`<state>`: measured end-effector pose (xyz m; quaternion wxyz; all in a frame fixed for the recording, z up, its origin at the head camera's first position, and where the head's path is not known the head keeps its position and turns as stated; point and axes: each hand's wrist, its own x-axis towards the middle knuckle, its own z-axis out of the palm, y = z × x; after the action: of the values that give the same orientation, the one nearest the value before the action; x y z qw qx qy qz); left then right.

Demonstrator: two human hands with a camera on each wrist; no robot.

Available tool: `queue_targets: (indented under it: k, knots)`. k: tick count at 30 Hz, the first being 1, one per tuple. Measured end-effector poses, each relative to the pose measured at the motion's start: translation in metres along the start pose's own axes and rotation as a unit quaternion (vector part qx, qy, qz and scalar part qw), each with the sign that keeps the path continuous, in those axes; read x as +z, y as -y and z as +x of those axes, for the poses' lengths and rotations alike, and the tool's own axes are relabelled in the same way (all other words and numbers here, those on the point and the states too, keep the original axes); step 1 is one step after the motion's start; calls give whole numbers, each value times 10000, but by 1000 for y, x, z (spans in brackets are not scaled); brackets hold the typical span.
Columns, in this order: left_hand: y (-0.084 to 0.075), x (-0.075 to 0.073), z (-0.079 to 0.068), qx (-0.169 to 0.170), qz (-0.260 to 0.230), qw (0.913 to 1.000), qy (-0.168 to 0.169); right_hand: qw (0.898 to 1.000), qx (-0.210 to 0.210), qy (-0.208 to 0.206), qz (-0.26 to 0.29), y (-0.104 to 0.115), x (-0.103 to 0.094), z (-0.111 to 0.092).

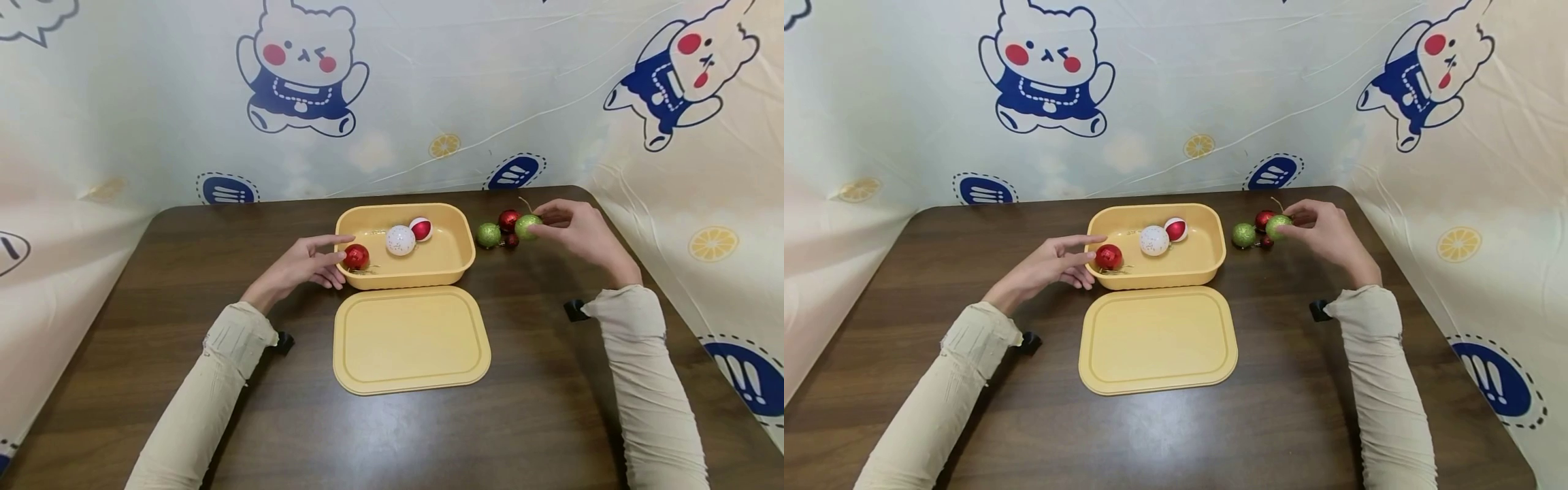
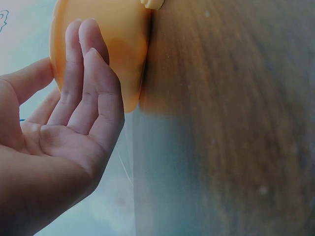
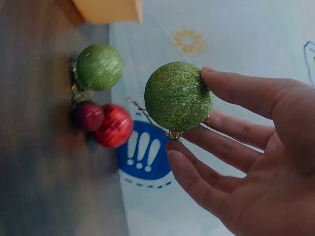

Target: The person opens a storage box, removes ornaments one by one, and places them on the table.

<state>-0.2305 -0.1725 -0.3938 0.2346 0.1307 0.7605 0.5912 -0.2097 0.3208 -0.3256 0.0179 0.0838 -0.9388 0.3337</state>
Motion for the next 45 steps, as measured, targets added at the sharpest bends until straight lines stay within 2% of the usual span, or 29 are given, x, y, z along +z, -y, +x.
queue_targets:
  k: [10,20,32,45]
  knots:
    - [1,0,1,31,-31,10000,-37,9992,140,-213,-297,-30,7,6]
    - [1,0,0,17,-4,10000,-22,9991,251,-177,-305,-48,20,15]
    - [0,0,1,9,33,10000,-36,9994,323,-35,-149,-49,32,19]
    - [1,0,-1,22,36,10000,-8,9993,265,-31,-243,-41,22,14]
